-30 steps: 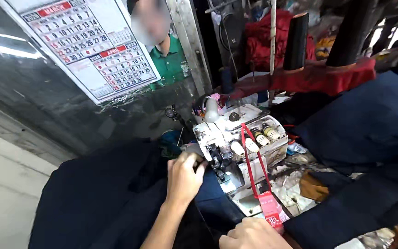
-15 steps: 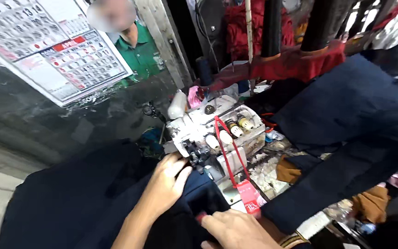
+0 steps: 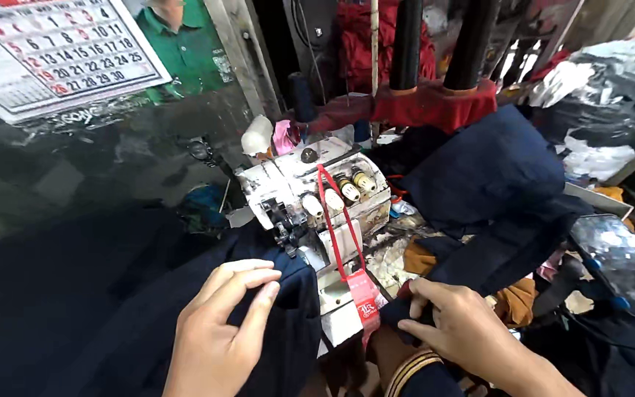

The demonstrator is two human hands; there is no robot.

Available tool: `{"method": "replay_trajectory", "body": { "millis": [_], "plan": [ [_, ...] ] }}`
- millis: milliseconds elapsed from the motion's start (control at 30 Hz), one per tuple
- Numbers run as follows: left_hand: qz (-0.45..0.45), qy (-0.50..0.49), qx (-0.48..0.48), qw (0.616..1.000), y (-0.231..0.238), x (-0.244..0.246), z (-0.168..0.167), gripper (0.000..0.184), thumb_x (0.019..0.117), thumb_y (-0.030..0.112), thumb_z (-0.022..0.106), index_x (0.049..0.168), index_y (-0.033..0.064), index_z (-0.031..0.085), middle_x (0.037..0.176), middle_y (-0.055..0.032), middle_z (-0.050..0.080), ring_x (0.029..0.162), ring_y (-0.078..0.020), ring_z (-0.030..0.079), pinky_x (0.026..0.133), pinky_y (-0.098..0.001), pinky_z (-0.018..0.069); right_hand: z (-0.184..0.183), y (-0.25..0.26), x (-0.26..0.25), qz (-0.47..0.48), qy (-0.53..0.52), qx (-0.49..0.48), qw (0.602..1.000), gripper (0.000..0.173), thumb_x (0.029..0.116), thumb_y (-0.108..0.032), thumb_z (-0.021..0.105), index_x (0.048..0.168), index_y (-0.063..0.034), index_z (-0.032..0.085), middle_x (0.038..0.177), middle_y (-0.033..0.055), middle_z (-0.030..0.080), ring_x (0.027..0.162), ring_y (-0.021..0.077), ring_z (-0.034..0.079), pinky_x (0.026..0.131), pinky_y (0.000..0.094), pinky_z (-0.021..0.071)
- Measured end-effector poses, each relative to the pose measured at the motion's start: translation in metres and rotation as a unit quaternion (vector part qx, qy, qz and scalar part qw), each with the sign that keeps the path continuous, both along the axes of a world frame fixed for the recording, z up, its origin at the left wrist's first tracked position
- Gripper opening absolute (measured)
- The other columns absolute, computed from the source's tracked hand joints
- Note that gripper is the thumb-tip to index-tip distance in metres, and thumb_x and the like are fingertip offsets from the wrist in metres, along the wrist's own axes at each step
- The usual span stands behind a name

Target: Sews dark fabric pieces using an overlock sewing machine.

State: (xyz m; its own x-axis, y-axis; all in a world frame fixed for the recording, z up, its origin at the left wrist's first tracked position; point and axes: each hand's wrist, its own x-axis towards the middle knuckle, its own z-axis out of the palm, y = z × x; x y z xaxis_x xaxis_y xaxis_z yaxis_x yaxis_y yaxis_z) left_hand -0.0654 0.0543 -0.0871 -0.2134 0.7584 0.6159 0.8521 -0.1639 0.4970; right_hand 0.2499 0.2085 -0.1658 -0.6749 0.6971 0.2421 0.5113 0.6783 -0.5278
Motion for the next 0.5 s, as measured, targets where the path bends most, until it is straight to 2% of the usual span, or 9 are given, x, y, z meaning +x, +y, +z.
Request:
{"method": "replay_trajectory", "body": {
  "millis": [67, 133, 200, 300, 400, 433, 467, 500],
  "plan": [
    [-0.022, 0.015, -0.007, 1.0, -0.006, 0.006, 0.007, 0.019, 0.0986, 0.027, 0.063, 0.108, 0.0191, 0.078, 0.119, 0.0011, 0.072, 0.112, -0.0176, 0.068, 0.092, -0.0379, 0.0595, 0.007, 0.007, 0.001, 0.018, 0.002, -0.03, 0.999, 0.024, 0.0908, -0.045, 0.073, 0.106, -0.0269, 0.073, 0.084, -0.0155, 0.073, 0.069, 0.0031, 0.067, 0.063, 0.0347, 0.0601],
    [-0.064, -0.022, -0.032, 0.997, -0.016, 0.022, 0.013, 0.018, 0.0999, 0.022, 0.064, 0.109, 0.0137, 0.077, 0.115, -0.0029, 0.072, 0.105, -0.0172, 0.07, 0.086, -0.0355, 0.0626, 0.013, 0.007, 0.008, 0.034, 0.029, -0.064, 0.997, 0.021, 0.0955, -0.04, 0.069, 0.11, -0.0253, 0.073, 0.087, -0.0137, 0.075, 0.068, 0.0021, 0.068, 0.061, 0.0299, 0.0601],
    [-0.105, -0.074, -0.08, 0.988, -0.017, 0.047, 0.01, 0.019, 0.1027, 0.02, 0.062, 0.11, 0.0088, 0.076, 0.11, -0.0056, 0.073, 0.099, -0.0151, 0.07, 0.085, -0.0332, 0.0615, 0.014, 0.007, 0.014, 0.046, 0.061, -0.091, 0.993, 0.021, 0.0984, -0.036, 0.066, 0.115, -0.0226, 0.068, 0.093, -0.0116, 0.075, 0.067, 0.0024, 0.068, 0.058, 0.0262, 0.0592],
    [-0.152, -0.095, -0.152, 0.972, 0.007, 0.087, -0.019, 0.021, 0.1034, 0.023, 0.061, 0.112, 0.0122, 0.076, 0.105, -0.0003, 0.074, 0.091, -0.0084, 0.07, 0.079, -0.0282, 0.0611, 0.013, 0.007, 0.021, 0.065, 0.115, -0.125, 0.983, 0.02, 0.1012, -0.029, 0.064, 0.117, -0.0168, 0.062, 0.097, -0.0067, 0.071, 0.067, 0.0043, 0.067, 0.054, 0.0249, 0.0588],
    [-0.188, -0.132, -0.189, 0.955, 0.048, 0.124, -0.046, 0.033, 0.1026, 0.023, 0.061, 0.135, 0.0147, 0.065, 0.106, 0.0037, 0.072, 0.079, -0.0053, 0.069, 0.066, -0.0264, 0.0616, 0.016, 0.006, 0.025, 0.082, 0.171, -0.178, 0.966, 0.019, 0.1021, -0.024, 0.064, 0.118, -0.0149, 0.059, 0.096, -0.0038, 0.071, 0.063, 0.0079, 0.065, 0.049, 0.026, 0.0575],
    [-0.204, -0.147, -0.209, 0.945, 0.061, 0.131, -0.052, 0.039, 0.1022, 0.023, 0.06, 0.14, 0.0165, 0.061, 0.107, 0.004, 0.071, 0.077, -0.0055, 0.068, 0.065, -0.0266, 0.0616, 0.016, 0.006, 0.026, 0.083, 0.179, -0.179, 0.964, 0.02, 0.1018, -0.024, 0.064, 0.119, -0.0148, 0.058, 0.096, -0.0033, 0.071, 0.062, 0.0086, 0.065, 0.049, 0.0265, 0.0576],
    [-0.219, -0.155, -0.228, 0.936, 0.071, 0.135, -0.056, 0.036, 0.1016, 0.022, 0.061, 0.137, 0.0176, 0.064, 0.108, 0.004, 0.072, 0.077, -0.0058, 0.069, 0.066, -0.0272, 0.0621, 0.017, 0.006, 0.028, 0.076, 0.18, -0.166, 0.967, 0.021, 0.1012, -0.024, 0.065, 0.119, -0.0149, 0.059, 0.096, -0.0038, 0.071, 0.063, 0.0081, 0.065, 0.05, 0.0265, 0.0582],
    [-0.228, -0.158, -0.234, 0.932, 0.08, 0.138, -0.056, 0.026, 0.1019, 0.022, 0.06, 0.126, 0.0174, 0.07, 0.103, 0.005, 0.073, 0.075, -0.005, 0.069, 0.065, -0.0267, 0.062, 0.017, 0.007, 0.031, 0.057, 0.19, -0.144, 0.97, 0.022, 0.1001, -0.026, 0.066, 0.118, -0.0148, 0.06, 0.096, -0.0044, 0.071, 0.064, 0.007, 0.065, 0.052, 0.0262, 0.0584]
  ]
}}
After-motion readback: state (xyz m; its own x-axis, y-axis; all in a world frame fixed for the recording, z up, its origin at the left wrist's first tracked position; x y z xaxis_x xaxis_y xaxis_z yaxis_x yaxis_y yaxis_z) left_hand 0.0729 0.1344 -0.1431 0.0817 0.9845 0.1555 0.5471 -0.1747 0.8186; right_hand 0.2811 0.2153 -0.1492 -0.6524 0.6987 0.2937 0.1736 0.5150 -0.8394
